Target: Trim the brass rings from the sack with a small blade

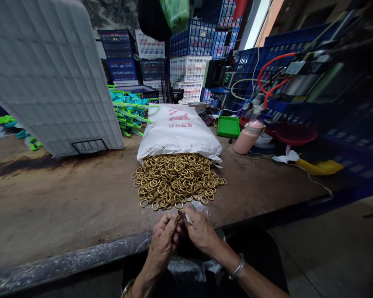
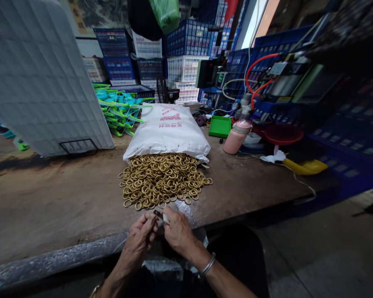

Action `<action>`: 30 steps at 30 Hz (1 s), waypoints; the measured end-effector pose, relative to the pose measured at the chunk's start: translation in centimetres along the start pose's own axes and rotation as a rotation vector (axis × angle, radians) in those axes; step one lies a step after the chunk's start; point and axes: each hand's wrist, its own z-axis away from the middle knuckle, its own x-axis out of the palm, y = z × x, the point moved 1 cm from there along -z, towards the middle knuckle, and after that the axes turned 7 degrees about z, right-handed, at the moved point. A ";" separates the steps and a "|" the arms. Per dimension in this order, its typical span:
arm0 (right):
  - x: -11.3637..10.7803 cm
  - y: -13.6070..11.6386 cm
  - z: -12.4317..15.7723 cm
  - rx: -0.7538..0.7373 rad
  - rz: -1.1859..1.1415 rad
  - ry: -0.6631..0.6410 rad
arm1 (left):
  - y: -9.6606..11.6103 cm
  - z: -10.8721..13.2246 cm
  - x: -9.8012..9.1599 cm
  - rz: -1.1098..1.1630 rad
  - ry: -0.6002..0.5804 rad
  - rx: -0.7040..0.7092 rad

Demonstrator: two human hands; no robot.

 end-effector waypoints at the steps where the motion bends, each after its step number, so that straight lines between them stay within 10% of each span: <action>1: 0.1 -0.1 0.2 -0.022 0.057 -0.037 | 0.1 0.0 0.1 0.001 0.008 -0.001; 12: -0.9 0.2 -0.3 0.067 0.424 -0.096 | -0.1 0.8 -0.1 -0.038 0.014 0.040; 30: 0.5 1.3 -1.2 0.065 0.385 0.032 | 1.2 0.5 -1.6 0.465 -0.052 -0.074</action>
